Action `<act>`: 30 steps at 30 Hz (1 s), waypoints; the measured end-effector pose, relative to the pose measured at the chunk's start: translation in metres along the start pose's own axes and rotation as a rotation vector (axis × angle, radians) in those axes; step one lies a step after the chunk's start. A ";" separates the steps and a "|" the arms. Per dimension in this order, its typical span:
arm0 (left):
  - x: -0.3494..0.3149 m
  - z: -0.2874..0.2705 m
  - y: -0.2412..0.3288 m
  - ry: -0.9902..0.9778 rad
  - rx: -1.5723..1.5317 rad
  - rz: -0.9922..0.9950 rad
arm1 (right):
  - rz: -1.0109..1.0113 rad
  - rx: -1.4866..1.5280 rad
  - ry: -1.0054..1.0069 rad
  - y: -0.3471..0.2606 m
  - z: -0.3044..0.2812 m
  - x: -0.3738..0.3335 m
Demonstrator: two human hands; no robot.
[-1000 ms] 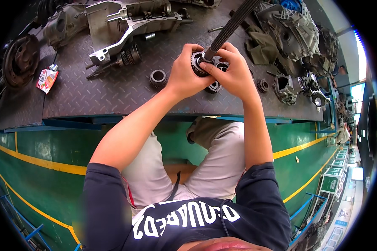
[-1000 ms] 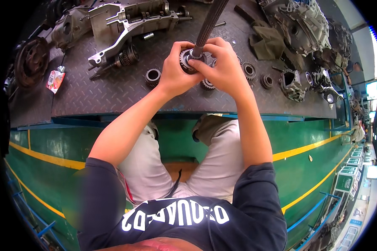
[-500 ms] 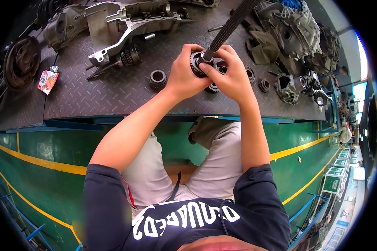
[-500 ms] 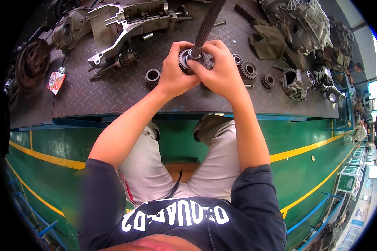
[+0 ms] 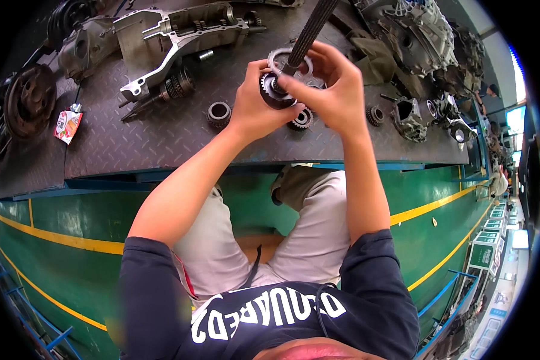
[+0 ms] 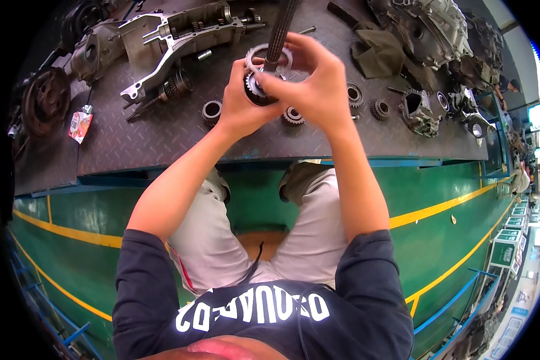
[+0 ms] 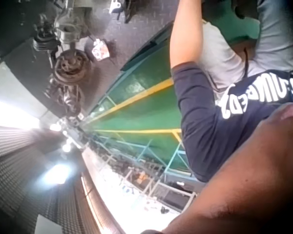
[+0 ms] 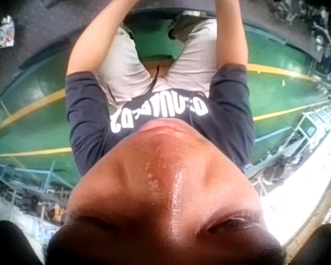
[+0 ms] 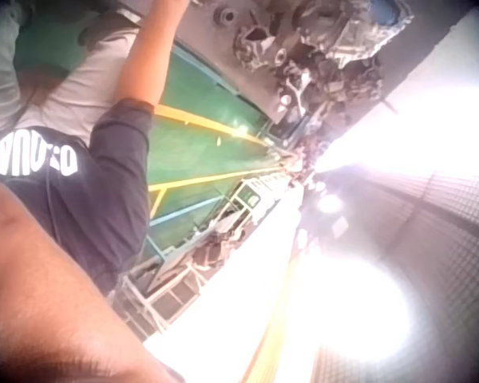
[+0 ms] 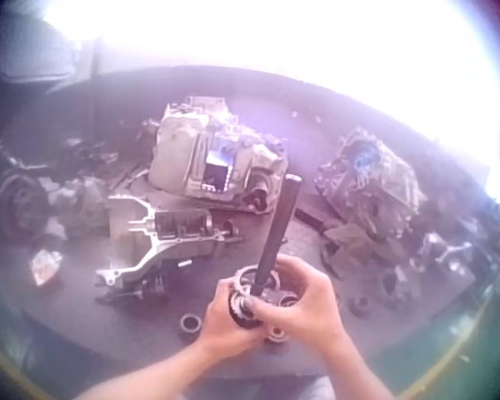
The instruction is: The person disassembles transmission components by sliding gears, bearings, and rings onto and off a shaft by hand, then organizes the disassembled parts across the workbench.
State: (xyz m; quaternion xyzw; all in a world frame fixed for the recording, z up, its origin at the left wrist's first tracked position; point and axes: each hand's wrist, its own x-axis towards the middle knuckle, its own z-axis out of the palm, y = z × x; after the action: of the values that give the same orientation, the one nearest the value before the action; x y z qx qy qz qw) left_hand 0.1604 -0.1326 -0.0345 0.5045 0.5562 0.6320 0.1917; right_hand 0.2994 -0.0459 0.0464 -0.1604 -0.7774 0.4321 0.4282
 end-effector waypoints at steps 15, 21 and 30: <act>0.009 0.019 0.002 -0.041 0.027 0.034 | -0.237 0.283 0.386 -0.058 -0.072 0.070; 0.004 0.019 -0.001 0.033 -0.034 -0.042 | -0.277 -0.094 0.531 0.012 -0.098 0.064; 0.010 0.008 -0.017 0.174 -0.051 0.031 | 0.058 -0.879 -0.032 0.126 -0.085 -0.010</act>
State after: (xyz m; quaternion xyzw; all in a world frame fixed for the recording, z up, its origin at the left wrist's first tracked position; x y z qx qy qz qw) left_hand 0.1576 -0.1156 -0.0468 0.4513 0.5465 0.6903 0.1455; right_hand 0.3583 0.0653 -0.0391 -0.3422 -0.8890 0.0748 0.2948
